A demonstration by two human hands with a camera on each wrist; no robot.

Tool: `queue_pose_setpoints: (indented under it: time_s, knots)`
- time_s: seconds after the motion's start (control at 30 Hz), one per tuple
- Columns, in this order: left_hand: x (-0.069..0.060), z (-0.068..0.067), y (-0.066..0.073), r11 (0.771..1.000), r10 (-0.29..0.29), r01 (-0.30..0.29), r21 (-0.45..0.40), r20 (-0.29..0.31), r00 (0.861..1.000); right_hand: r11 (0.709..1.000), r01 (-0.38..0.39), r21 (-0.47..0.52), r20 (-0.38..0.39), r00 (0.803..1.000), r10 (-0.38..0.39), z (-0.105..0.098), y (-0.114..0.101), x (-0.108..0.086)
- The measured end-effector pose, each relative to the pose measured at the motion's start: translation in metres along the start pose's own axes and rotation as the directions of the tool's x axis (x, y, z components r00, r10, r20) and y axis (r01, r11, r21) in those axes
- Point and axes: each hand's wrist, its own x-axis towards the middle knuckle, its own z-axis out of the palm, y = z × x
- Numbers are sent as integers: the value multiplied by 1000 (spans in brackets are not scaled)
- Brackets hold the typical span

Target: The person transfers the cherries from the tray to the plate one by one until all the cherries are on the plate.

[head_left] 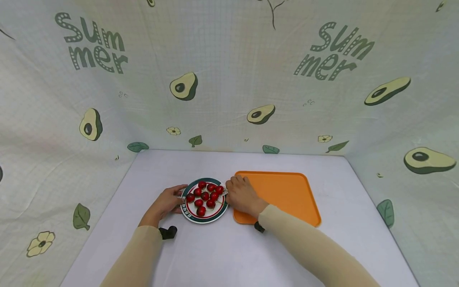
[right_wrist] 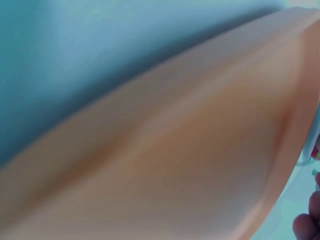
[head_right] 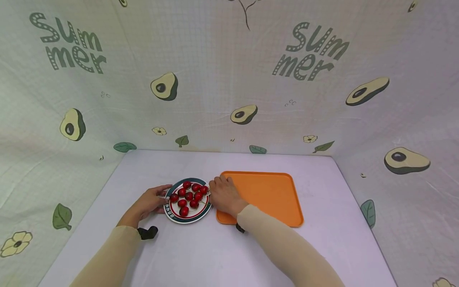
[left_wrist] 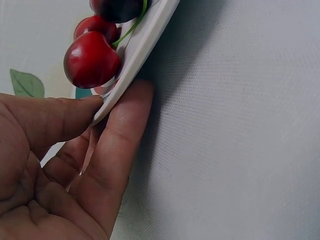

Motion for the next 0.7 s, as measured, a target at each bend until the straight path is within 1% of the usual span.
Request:
queue_pose_setpoints:
  time_s: [0.13, 0.27, 0.4, 0.57, 0.7]
  knots:
    - [2, 0, 0, 1000, -2, 3, -6, 6, 1000, 998, -49, 45, 13, 999, 48, 0, 4, -5]
    - [2, 1, 1, 1000, -5, 5, 6, -8, 1000, 993, -89, 80, 31, 996, 86, -1, 10, -11]
    - [-4, 2, 4, 998, -10, 13, 58, -40, 999, 987, -120, 106, 64, 991, 114, -4, 17, -21]
    - [-16, -1, 12, 986, -22, 38, 165, -96, 995, 978, -161, 135, 102, 984, 148, -7, 30, -41]
    - [-24, -6, 13, 975, -22, 42, 219, -92, 996, 964, -203, 170, 109, 976, 186, -8, 47, -63]
